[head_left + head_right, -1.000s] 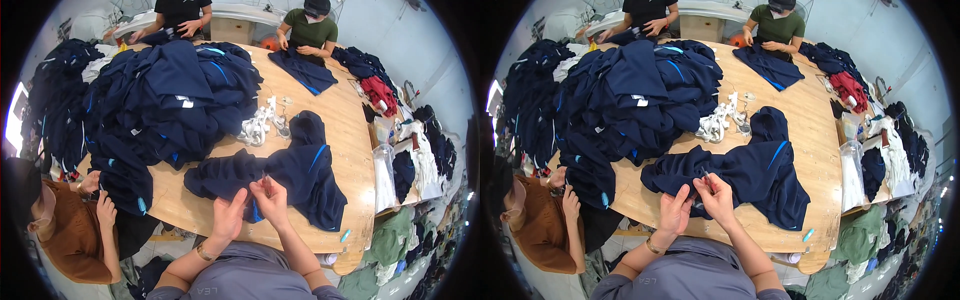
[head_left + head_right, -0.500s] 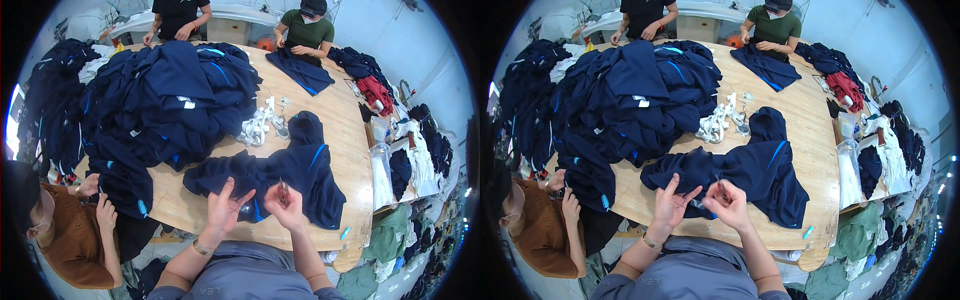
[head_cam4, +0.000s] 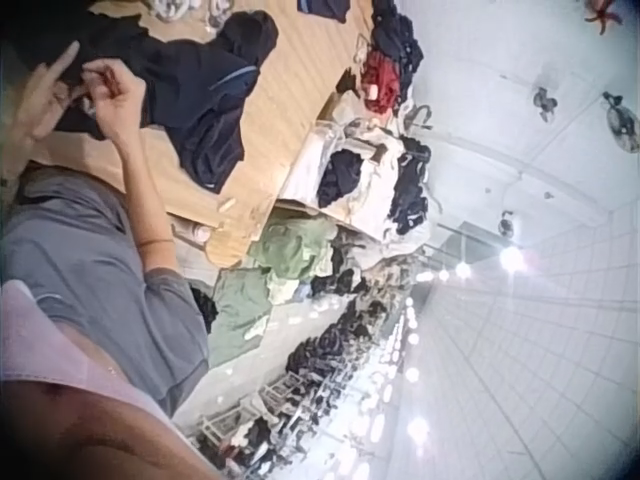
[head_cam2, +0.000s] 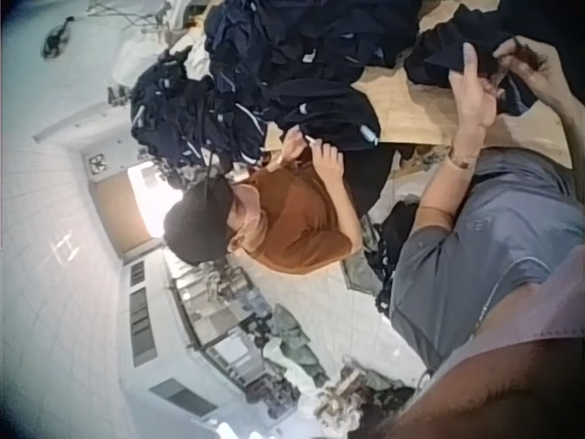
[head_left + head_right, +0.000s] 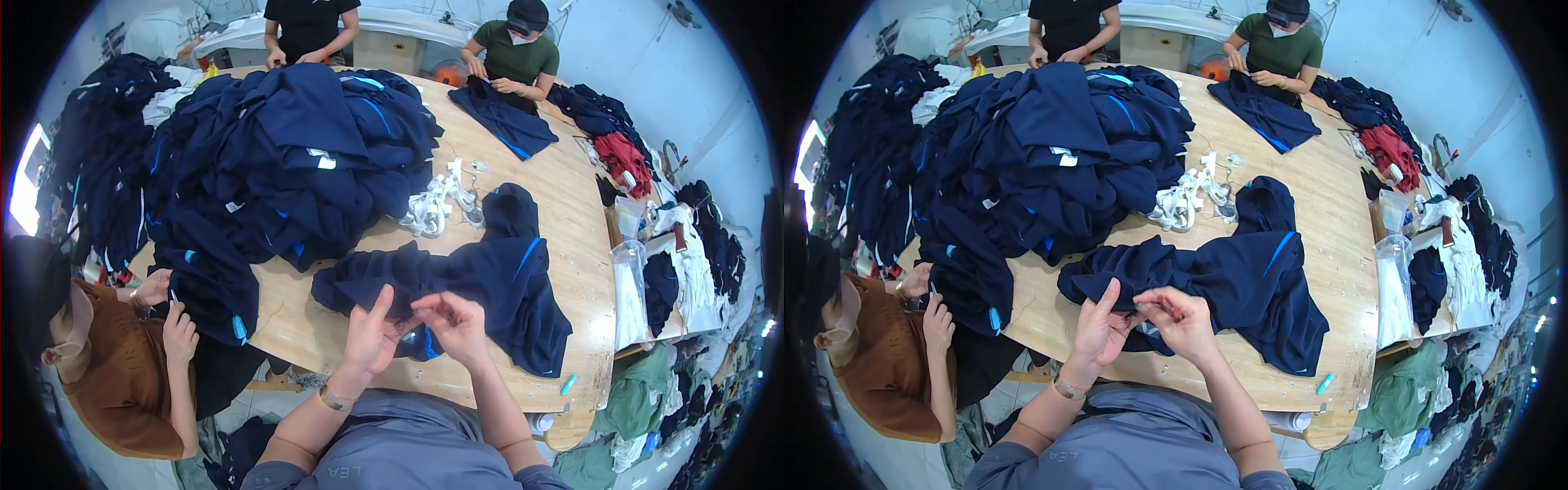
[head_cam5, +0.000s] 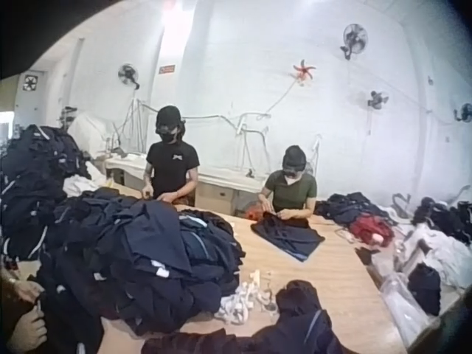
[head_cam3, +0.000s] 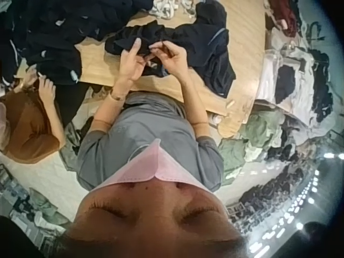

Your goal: Trimming loose threads and inspecting blue athletic garments at a factory table.

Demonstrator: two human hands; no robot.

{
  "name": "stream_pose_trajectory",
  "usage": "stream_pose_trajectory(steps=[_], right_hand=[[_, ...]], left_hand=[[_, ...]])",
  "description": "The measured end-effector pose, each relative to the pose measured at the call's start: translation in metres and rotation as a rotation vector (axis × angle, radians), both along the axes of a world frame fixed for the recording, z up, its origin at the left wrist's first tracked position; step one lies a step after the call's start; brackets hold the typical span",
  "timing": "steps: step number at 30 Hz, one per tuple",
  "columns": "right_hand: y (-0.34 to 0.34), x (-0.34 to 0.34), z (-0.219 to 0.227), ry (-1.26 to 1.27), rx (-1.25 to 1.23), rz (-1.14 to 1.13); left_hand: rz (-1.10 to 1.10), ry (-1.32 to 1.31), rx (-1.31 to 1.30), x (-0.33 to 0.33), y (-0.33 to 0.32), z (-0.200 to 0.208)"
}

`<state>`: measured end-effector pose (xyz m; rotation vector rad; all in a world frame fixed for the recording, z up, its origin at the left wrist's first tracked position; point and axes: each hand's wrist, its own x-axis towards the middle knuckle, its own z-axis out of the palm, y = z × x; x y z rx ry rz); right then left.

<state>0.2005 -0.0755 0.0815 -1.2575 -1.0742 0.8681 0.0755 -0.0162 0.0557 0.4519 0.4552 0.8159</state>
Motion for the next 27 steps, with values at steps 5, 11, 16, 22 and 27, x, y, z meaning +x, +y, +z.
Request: stream_pose_trajectory(steps=[5, 11, 16, 22, 27], right_hand=[[-0.022, -0.011, -0.006, -0.376, 0.091, 0.030], [-0.044, -0.002, 0.001, -0.128, 0.035, 0.365], [-0.035, 0.010, -0.022, -0.120, 0.095, -0.080], [-0.027, 0.017, -0.039, -0.796, 0.221, -0.285], [-0.025, 0.018, -0.034, -1.074, 0.259, -0.270]], left_hand=[[0.065, 0.008, -0.014, -0.002, 0.001, 0.005], [0.030, 0.019, -0.017, -0.008, 0.003, 0.009], [-0.026, 0.062, -0.045, -0.013, 0.001, 0.010], [-0.034, 0.145, -0.101, -0.016, -0.002, 0.005], [-0.050, 0.200, -0.092, -0.018, -0.003, 0.008]])
